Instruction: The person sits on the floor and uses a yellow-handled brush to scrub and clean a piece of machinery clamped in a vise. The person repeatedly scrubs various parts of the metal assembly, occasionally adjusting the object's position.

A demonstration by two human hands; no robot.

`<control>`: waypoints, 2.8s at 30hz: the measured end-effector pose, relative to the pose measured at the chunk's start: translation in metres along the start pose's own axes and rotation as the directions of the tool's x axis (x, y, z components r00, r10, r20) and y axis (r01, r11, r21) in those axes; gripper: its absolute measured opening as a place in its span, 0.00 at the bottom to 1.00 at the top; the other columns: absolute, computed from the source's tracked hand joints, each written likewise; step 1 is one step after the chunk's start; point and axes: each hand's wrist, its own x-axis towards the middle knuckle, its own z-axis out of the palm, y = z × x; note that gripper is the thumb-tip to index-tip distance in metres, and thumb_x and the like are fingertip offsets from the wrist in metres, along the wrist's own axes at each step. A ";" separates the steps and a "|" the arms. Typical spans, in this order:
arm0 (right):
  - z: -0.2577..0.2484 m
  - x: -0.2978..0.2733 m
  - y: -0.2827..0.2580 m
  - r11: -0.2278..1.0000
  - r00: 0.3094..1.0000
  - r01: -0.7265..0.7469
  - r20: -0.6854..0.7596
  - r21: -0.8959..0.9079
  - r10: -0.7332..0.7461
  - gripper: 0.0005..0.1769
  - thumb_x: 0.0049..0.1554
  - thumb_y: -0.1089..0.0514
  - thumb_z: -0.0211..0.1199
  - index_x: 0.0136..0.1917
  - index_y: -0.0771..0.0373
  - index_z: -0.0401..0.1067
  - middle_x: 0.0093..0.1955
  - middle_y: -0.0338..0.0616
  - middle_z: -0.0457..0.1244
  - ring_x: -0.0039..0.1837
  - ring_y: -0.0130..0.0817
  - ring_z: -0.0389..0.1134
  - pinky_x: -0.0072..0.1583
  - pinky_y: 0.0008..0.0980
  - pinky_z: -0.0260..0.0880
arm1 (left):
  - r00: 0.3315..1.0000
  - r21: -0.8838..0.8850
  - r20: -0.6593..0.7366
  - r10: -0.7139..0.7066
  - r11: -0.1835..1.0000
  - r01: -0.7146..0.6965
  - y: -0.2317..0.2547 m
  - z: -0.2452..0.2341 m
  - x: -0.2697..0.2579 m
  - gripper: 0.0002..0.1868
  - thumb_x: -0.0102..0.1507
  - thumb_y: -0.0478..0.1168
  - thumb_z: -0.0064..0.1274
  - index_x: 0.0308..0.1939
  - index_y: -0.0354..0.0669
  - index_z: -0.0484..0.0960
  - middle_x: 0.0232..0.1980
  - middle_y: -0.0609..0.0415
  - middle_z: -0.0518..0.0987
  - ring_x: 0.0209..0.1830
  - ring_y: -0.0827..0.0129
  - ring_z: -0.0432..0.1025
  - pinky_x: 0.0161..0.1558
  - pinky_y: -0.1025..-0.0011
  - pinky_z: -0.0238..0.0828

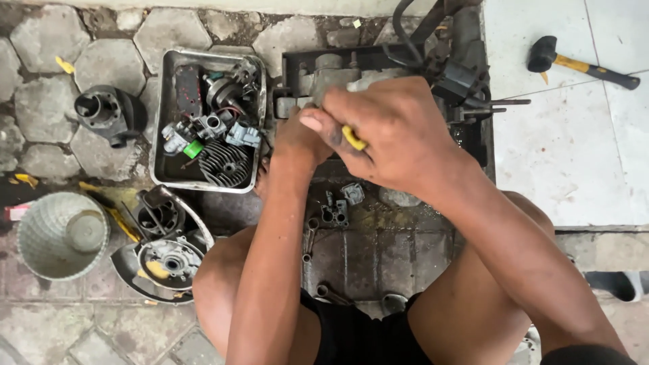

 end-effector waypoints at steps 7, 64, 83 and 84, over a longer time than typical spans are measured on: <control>0.001 0.009 0.000 0.999 0.997 -0.001 0.077 -0.044 0.005 0.21 0.75 0.51 0.45 0.40 0.57 0.65 0.23 0.31 0.49 0.23 0.26 0.52 0.29 0.29 0.54 | 0.996 0.038 -0.086 0.011 0.999 -0.008 -0.022 0.018 0.045 0.19 0.65 0.42 0.61 0.57 0.43 0.75 0.61 0.46 0.80 0.61 0.50 0.75 0.62 0.51 0.73; 0.131 -0.228 -0.024 0.519 0.592 -0.652 -0.057 0.554 0.804 0.05 0.55 0.55 0.73 0.43 0.57 0.82 0.24 0.41 0.66 0.27 0.33 0.66 0.36 0.29 0.68 | 0.992 0.124 -0.116 0.051 0.992 -0.037 -0.052 0.051 0.111 0.51 0.52 0.51 0.71 0.76 0.73 0.62 0.61 0.56 0.81 0.62 0.47 0.74 0.63 0.48 0.72; 0.143 -0.292 0.050 0.416 0.333 -0.685 -0.250 0.598 0.909 0.20 0.61 0.65 0.66 0.27 0.54 0.74 0.24 0.31 0.57 0.34 0.21 0.52 0.42 0.23 0.54 | 0.985 0.268 -0.170 0.010 0.963 0.036 -0.032 0.048 0.100 0.58 0.44 0.49 0.81 0.75 0.66 0.66 0.56 0.45 0.83 0.60 0.42 0.75 0.61 0.45 0.67; 0.140 -0.300 0.054 0.416 0.345 -0.691 -0.236 0.591 0.909 0.22 0.63 0.64 0.64 0.27 0.55 0.73 0.23 0.34 0.57 0.33 0.23 0.52 0.42 0.24 0.56 | 0.985 0.272 -0.170 0.015 0.962 0.032 -0.032 0.049 0.101 0.58 0.44 0.48 0.81 0.75 0.65 0.67 0.56 0.45 0.83 0.60 0.42 0.75 0.61 0.45 0.67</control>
